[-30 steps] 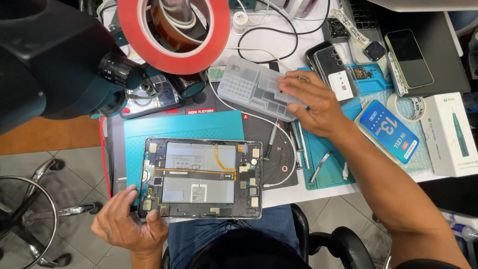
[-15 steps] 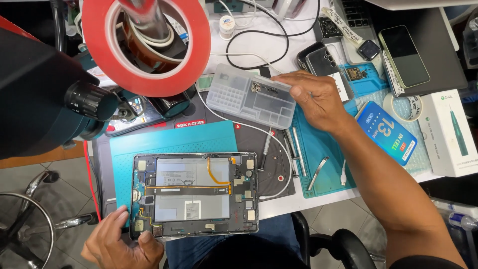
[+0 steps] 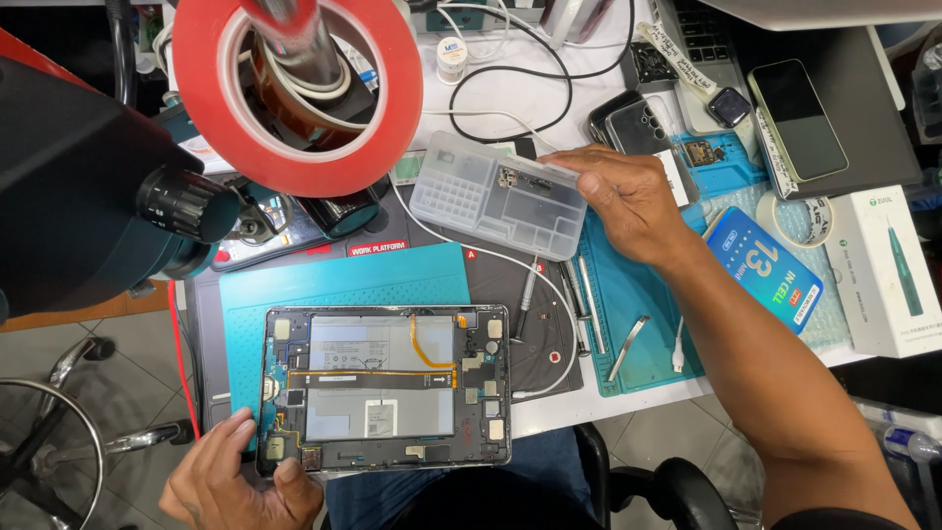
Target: Adjusting and connecting internal ribbon cables and components inside a disassembled tablet on a repair bench.
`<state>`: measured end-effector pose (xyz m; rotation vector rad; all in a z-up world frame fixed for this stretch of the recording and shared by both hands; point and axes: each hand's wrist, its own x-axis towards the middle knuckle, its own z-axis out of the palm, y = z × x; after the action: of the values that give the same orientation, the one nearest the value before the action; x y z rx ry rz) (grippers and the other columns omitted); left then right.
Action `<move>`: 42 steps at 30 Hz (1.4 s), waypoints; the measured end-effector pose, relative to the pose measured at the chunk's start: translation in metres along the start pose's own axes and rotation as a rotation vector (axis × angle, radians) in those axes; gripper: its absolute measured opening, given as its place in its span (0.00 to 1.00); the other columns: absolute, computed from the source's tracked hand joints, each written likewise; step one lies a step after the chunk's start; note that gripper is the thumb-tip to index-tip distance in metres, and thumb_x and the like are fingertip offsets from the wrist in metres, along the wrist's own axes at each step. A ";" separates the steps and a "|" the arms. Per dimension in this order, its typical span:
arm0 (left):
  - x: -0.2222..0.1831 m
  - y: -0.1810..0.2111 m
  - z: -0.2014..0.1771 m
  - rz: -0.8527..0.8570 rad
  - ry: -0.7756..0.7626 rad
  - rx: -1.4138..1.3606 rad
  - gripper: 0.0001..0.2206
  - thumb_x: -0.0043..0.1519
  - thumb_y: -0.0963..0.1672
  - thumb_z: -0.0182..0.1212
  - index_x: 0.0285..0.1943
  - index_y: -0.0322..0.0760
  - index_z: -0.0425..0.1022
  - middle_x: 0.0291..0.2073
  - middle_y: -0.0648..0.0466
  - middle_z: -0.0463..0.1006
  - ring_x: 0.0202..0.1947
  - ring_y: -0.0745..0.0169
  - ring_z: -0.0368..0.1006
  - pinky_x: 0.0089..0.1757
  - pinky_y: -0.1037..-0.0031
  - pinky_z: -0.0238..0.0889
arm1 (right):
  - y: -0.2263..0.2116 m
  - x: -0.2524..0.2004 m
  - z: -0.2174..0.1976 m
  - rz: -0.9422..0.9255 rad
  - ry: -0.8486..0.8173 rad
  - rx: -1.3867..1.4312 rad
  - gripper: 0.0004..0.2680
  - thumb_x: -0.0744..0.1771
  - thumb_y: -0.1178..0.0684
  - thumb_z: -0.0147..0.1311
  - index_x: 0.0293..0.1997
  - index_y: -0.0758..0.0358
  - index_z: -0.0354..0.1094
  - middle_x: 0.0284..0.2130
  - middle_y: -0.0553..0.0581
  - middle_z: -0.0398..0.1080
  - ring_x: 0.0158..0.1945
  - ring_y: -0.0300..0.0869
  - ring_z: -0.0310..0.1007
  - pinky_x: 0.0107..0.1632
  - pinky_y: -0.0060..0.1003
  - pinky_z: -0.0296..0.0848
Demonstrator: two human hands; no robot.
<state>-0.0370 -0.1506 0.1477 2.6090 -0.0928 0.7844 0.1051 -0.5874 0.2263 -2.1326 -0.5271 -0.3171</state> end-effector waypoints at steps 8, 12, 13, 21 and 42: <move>0.008 0.009 0.001 -0.007 0.062 0.015 0.24 0.71 0.55 0.43 0.54 0.33 0.75 0.50 0.47 0.82 0.52 0.41 0.75 0.58 0.54 0.56 | -0.013 -0.010 0.013 -0.096 -0.129 -0.191 0.22 0.65 0.45 0.62 0.63 0.66 0.67 0.67 0.71 0.61 0.71 0.64 0.62 0.71 0.61 0.63; 0.006 0.007 0.004 -0.012 0.091 0.004 0.24 0.70 0.55 0.42 0.52 0.34 0.76 0.49 0.47 0.83 0.50 0.44 0.76 0.57 0.56 0.56 | -0.010 -0.012 0.025 -0.120 -0.089 -0.255 0.17 0.68 0.52 0.61 0.63 0.66 0.67 0.69 0.71 0.59 0.72 0.65 0.58 0.73 0.61 0.62; 0.007 0.007 0.004 -0.016 0.093 0.006 0.24 0.70 0.55 0.42 0.52 0.34 0.76 0.49 0.47 0.83 0.50 0.44 0.76 0.57 0.56 0.56 | -0.009 -0.014 0.026 -0.122 -0.092 -0.254 0.17 0.68 0.52 0.61 0.63 0.66 0.67 0.69 0.71 0.59 0.72 0.65 0.58 0.73 0.61 0.62; 0.015 0.007 0.007 0.046 0.165 -0.026 0.24 0.70 0.55 0.41 0.48 0.32 0.76 0.46 0.46 0.83 0.46 0.45 0.77 0.54 0.60 0.56 | -0.010 -0.001 0.013 0.194 -0.269 -0.168 0.22 0.61 0.46 0.68 0.61 0.53 0.70 0.72 0.63 0.56 0.71 0.56 0.54 0.71 0.53 0.54; 0.020 0.005 0.007 0.088 0.232 -0.060 0.24 0.69 0.55 0.40 0.45 0.34 0.76 0.43 0.51 0.83 0.44 0.50 0.79 0.53 0.62 0.57 | -0.010 0.050 0.084 -0.453 -0.070 -0.677 0.13 0.67 0.48 0.68 0.47 0.64 0.71 0.51 0.65 0.72 0.55 0.62 0.71 0.48 0.57 0.73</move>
<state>-0.0172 -0.1566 0.1554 2.4528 -0.1612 1.0918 0.1470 -0.5012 0.2058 -2.6578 -1.0641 -0.7616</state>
